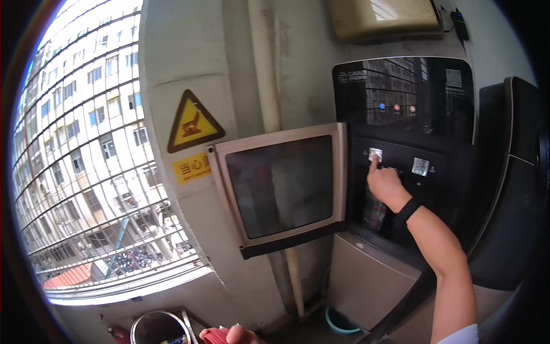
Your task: Filling a water bottle and a cup from an automated water dispenser.
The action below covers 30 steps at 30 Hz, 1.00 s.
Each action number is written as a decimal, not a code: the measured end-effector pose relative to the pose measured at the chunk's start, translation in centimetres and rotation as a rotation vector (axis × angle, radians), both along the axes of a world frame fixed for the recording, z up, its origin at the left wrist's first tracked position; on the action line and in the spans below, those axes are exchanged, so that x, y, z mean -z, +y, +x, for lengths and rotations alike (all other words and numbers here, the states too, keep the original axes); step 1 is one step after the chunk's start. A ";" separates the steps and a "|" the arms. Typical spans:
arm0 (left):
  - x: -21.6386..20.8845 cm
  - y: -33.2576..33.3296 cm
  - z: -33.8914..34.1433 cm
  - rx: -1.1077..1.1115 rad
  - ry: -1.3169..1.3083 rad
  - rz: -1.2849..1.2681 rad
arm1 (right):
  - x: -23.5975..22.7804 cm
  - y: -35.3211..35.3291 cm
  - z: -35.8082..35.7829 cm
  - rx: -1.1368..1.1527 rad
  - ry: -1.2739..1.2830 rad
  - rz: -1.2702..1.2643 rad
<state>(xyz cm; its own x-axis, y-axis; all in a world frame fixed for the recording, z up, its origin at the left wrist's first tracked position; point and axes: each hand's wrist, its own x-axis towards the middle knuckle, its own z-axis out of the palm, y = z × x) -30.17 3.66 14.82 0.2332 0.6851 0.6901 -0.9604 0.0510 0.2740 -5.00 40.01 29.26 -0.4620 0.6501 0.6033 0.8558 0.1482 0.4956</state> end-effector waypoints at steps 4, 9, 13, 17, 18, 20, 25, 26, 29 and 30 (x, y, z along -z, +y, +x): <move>6.7 -1.1 -2.3 -0.127 -0.115 -0.289 | -0.7 -0.3 -1.5 -0.045 0.007 -0.038; 24.0 -2.7 -6.0 -0.753 0.603 -0.881 | -0.1 0.6 -0.7 -0.010 -0.054 0.031; 22.9 -5.0 -3.5 -0.780 0.464 -0.985 | -0.6 -0.2 -1.4 0.063 -0.081 -0.041; 21.6 -5.2 -4.3 -0.298 -0.085 -0.779 | -1.0 -0.7 -2.1 0.105 -0.082 -0.086; 20.9 -4.6 -4.2 -0.357 -0.053 -0.797 | -0.7 -0.2 -1.7 0.123 -0.113 -0.050; 19.4 -4.1 -3.9 -0.424 -0.007 -0.785 | -0.4 -0.1 -1.7 0.134 -0.164 0.025; 16.0 -5.3 -2.6 -0.598 -0.012 -0.809 | -0.1 0.3 -1.1 0.028 -0.050 0.105; 15.4 -6.3 -2.6 -0.634 -0.017 -0.877 | -0.3 -1.0 -1.4 -0.124 0.133 0.044; 17.0 -8.2 -3.5 -0.667 -0.067 -0.947 | 3.4 -2.3 0.3 -0.432 0.712 -0.117; 17.2 -8.7 -3.8 -0.694 -0.006 -0.975 | 5.9 -1.7 1.9 -0.497 0.841 -0.077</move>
